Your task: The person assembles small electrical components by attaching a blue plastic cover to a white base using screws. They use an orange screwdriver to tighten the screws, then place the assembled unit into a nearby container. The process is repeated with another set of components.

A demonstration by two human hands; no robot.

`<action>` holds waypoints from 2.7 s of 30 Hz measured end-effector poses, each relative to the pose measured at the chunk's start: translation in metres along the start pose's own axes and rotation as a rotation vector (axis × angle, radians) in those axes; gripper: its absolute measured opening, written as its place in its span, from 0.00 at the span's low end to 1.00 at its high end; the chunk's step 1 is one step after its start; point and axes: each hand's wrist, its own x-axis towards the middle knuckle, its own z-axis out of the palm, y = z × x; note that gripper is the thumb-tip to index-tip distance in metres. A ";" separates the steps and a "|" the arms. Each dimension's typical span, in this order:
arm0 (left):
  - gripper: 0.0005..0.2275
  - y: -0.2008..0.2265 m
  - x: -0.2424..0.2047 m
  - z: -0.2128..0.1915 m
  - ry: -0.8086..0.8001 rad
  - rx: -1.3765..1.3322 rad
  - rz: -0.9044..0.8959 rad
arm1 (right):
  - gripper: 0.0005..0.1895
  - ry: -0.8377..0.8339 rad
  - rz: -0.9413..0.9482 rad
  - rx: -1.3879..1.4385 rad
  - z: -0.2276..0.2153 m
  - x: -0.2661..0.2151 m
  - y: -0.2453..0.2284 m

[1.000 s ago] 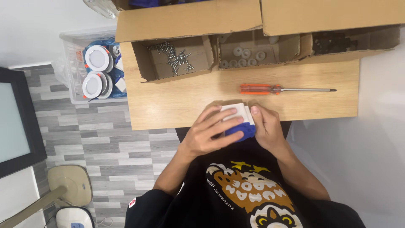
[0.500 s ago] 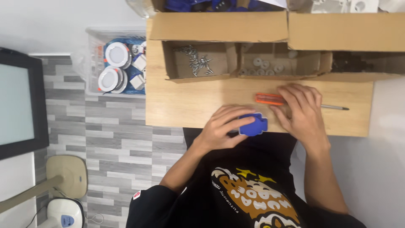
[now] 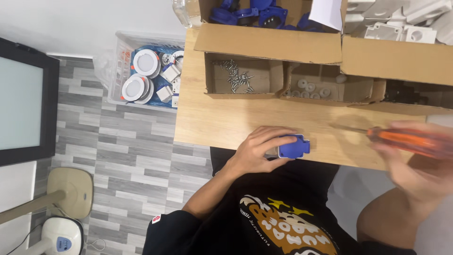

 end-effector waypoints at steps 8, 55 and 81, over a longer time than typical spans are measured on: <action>0.23 -0.002 -0.003 0.002 0.003 0.037 -0.002 | 0.19 0.144 -0.272 0.040 0.042 0.041 -0.013; 0.17 0.007 0.040 -0.052 0.402 0.085 -0.121 | 0.26 0.277 -0.490 0.087 0.035 0.040 -0.026; 0.06 0.019 0.039 -0.038 0.437 -0.235 -0.189 | 0.26 0.398 -0.145 0.290 0.019 -0.014 0.040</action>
